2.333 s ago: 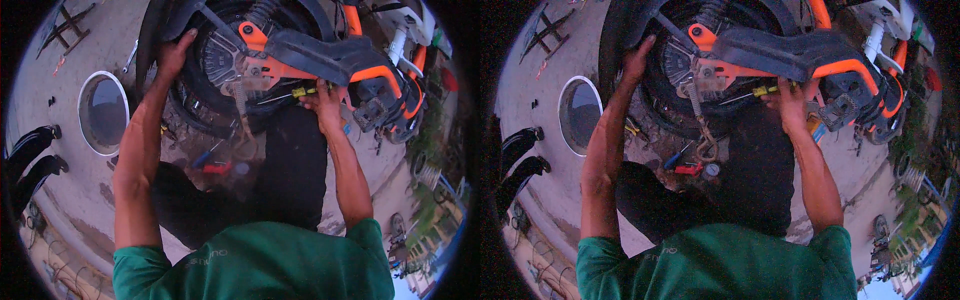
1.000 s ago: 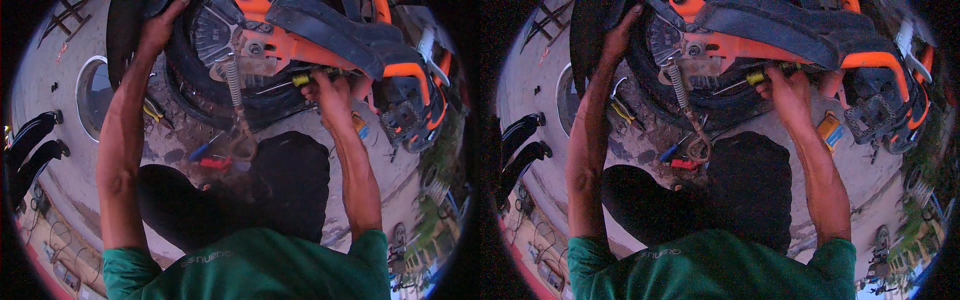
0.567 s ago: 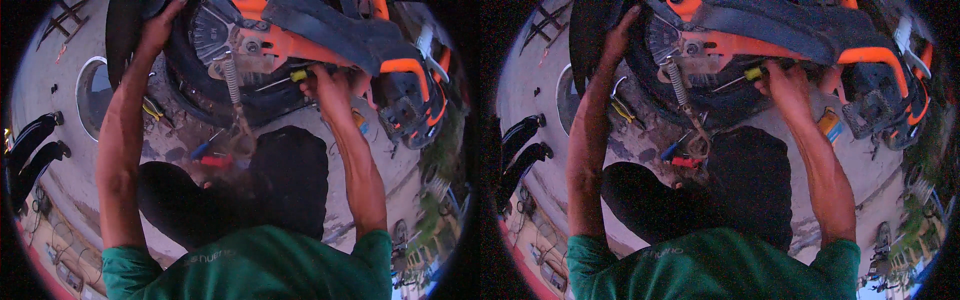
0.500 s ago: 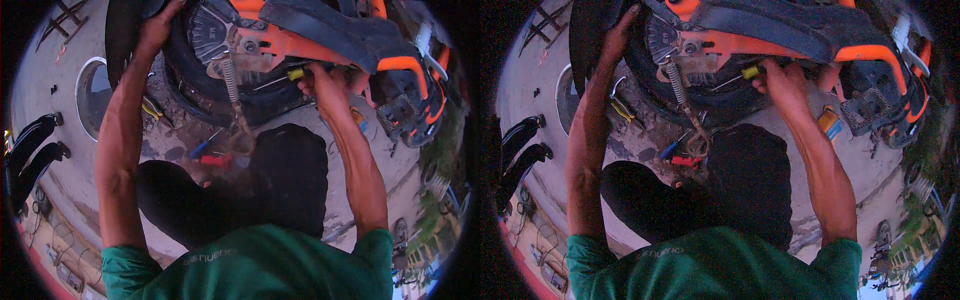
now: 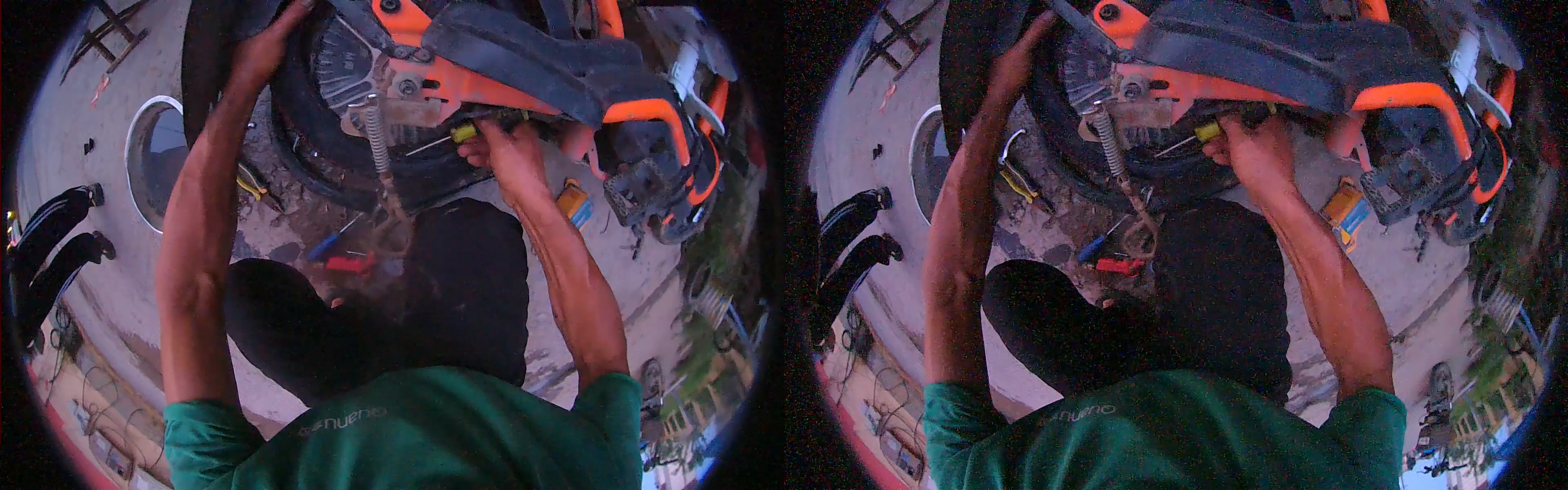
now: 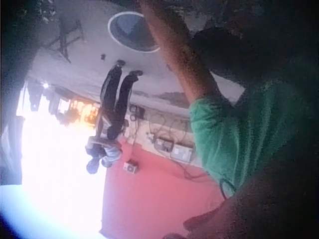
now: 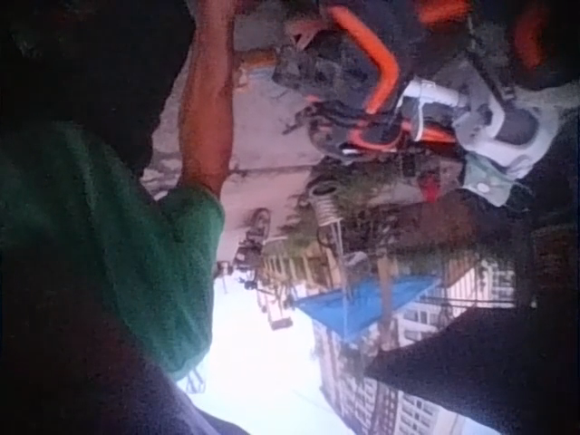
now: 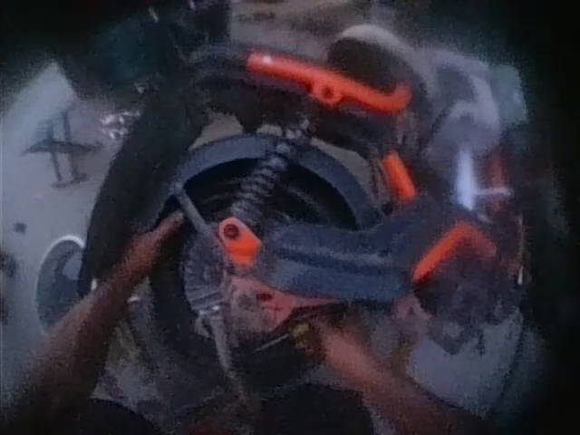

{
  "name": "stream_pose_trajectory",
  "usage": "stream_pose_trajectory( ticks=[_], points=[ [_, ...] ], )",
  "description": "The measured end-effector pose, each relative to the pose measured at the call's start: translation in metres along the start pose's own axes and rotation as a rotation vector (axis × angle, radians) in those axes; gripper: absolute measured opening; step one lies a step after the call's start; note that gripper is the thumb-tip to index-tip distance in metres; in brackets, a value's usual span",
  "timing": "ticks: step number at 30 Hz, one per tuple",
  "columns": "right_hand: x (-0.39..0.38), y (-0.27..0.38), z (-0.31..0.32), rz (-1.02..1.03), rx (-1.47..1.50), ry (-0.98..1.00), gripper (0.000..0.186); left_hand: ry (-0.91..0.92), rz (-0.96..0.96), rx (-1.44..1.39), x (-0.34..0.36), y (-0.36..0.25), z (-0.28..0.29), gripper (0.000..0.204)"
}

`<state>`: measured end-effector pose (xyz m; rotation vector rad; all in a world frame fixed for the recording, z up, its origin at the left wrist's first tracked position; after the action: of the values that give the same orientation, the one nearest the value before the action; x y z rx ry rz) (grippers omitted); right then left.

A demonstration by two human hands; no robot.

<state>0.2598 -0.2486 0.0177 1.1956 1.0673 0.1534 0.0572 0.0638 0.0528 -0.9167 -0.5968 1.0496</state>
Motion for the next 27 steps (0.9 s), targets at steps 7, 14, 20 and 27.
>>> stream_pose_trajectory(
  ticks=[7,14,20,27],
  points=[
    [0.006,-0.007,0.000,-0.009,0.011,-0.012,0.027,0.111,0.008,-0.278,0.009,0.007,-0.013,0.053],
    [-0.001,-0.009,-0.005,-0.001,0.033,0.078,0.031,-0.029,0.017,0.021,0.008,0.009,-0.001,0.062],
    [0.001,-0.024,-0.006,-0.040,0.079,0.099,0.026,-0.037,0.156,0.114,0.006,0.025,0.000,0.068],
    [0.000,-0.010,0.004,0.036,0.092,0.102,0.031,0.098,0.113,-0.263,0.002,0.037,-0.015,0.061]
  ],
)
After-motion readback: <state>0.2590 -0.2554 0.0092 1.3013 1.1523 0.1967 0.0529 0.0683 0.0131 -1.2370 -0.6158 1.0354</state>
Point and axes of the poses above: each hand's wrist, its own x-axis towards the middle knuckle, its own z-axis out of the back of the hand, y = z × x, the point moved 7 cm from there along x, towards the middle knuckle, and after that the axes turned 10 degrees about x, right-handed, at the moved point
